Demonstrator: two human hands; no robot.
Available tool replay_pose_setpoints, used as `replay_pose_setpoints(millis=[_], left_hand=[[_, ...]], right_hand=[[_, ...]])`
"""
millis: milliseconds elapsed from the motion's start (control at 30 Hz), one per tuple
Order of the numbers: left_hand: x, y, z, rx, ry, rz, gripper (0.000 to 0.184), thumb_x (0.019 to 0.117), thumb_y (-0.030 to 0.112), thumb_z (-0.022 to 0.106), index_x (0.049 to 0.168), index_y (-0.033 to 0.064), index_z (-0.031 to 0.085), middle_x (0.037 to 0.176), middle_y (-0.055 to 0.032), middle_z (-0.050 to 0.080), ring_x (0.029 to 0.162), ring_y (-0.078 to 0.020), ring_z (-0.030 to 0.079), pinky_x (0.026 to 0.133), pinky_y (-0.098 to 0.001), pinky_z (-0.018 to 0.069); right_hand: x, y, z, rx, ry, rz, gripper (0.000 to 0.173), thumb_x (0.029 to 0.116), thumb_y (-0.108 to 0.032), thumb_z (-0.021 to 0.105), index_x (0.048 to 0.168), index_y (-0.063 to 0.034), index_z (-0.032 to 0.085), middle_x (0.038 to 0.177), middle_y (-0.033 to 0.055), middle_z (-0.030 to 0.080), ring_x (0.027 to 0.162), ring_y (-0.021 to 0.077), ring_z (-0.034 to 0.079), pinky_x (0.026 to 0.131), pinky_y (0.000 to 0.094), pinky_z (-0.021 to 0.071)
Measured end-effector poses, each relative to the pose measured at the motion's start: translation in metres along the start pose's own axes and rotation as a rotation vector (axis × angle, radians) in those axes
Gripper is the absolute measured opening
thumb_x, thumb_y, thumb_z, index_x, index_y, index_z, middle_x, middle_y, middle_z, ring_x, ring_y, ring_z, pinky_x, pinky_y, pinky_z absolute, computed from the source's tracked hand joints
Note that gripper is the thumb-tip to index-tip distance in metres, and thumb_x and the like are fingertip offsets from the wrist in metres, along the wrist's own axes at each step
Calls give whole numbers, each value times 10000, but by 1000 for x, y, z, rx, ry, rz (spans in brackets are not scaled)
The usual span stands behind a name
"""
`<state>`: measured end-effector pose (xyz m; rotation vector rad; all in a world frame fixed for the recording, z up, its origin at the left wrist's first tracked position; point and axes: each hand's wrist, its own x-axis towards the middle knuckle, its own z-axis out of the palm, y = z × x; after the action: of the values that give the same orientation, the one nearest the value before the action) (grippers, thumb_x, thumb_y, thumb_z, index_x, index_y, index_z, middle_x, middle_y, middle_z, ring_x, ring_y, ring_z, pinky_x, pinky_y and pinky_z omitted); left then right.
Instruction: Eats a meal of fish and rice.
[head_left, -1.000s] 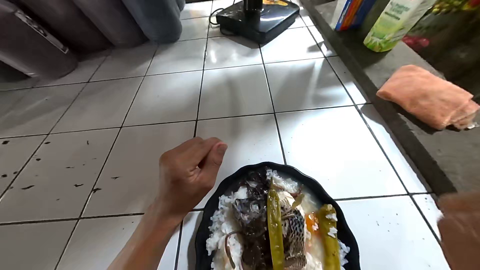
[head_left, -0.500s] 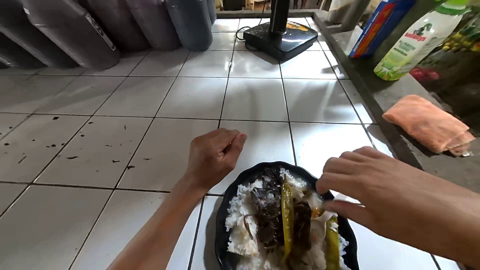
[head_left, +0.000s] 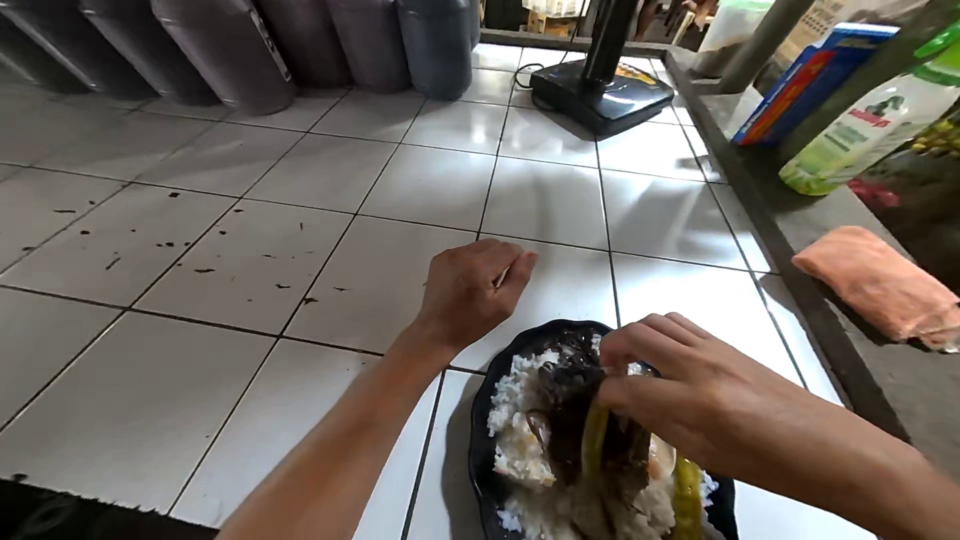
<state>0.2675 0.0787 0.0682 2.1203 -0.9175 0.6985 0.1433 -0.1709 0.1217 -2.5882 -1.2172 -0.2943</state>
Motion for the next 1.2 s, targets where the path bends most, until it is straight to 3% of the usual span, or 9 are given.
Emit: replay_pose_setpoints(millis=[167, 300, 433, 567, 667, 733, 1000, 1200], left_hand=[[4, -1, -8, -28, 35, -55, 275, 1018, 206, 572, 861, 70, 751, 683, 10, 618, 565, -63, 523, 511, -237, 441], [7, -7, -14, -30, 79, -105, 284, 1032, 203, 562, 854, 59, 731, 692, 0, 619, 556, -65, 512, 506, -245, 432], [3, -11, -10, -12, 38, -94, 301, 1039, 233, 563, 859, 68, 739, 695, -4, 628, 558, -76, 524, 510, -262, 444], [3, -11, -4, -46, -47, -102, 360, 1046, 281, 542, 807, 66, 705, 655, -19, 592, 564, -114, 523, 527, -319, 433], [3, -10, -4, -55, -48, -63, 347, 1047, 280, 540, 845, 73, 731, 676, -26, 619, 584, -127, 547, 545, -339, 450], [2, -7, -3, -57, -59, -55, 341, 1047, 291, 542, 871, 75, 739, 685, -29, 622, 589, -140, 551, 547, -353, 450], [1, -6, -4, -29, -53, -32, 346, 1043, 296, 548, 853, 69, 727, 675, -35, 610, 583, -149, 545, 540, -353, 440], [3, -4, -3, -29, -25, -14, 342, 1040, 291, 548, 847, 74, 729, 678, -36, 623, 582, -150, 562, 535, -349, 455]], right_hand=[[6, 5, -13, 138, 30, 234, 205, 1028, -298, 558, 1046, -195, 734, 1125, 11, 657, 1057, 147, 602, 893, 332, 509], [28, 19, -6, 161, -134, 393, 200, 1009, -272, 590, 1045, -154, 747, 1129, 50, 657, 1093, 202, 607, 938, 413, 510], [41, 23, 3, 170, -299, 385, 227, 1041, -226, 565, 1102, -147, 770, 1133, 77, 653, 1087, 235, 603, 946, 430, 504], [-3, 6, -27, 102, -237, 401, 246, 1033, -214, 553, 1117, -245, 782, 1023, -3, 652, 973, 148, 623, 843, 374, 545], [-45, -20, -45, 53, -307, 434, 237, 1002, -196, 562, 1066, -239, 787, 898, 17, 639, 786, 159, 638, 660, 381, 561], [-65, -36, -41, -2, -330, 420, 219, 984, -190, 582, 1029, -218, 794, 843, 35, 632, 730, 188, 640, 603, 392, 555], [-75, -48, -13, -190, -293, 229, 154, 943, -99, 616, 939, -165, 755, 822, 67, 585, 713, 229, 614, 544, 356, 516], [-75, -44, -12, -201, -274, 151, 163, 979, -119, 573, 990, -163, 729, 873, 69, 589, 732, 223, 612, 546, 344, 516]])
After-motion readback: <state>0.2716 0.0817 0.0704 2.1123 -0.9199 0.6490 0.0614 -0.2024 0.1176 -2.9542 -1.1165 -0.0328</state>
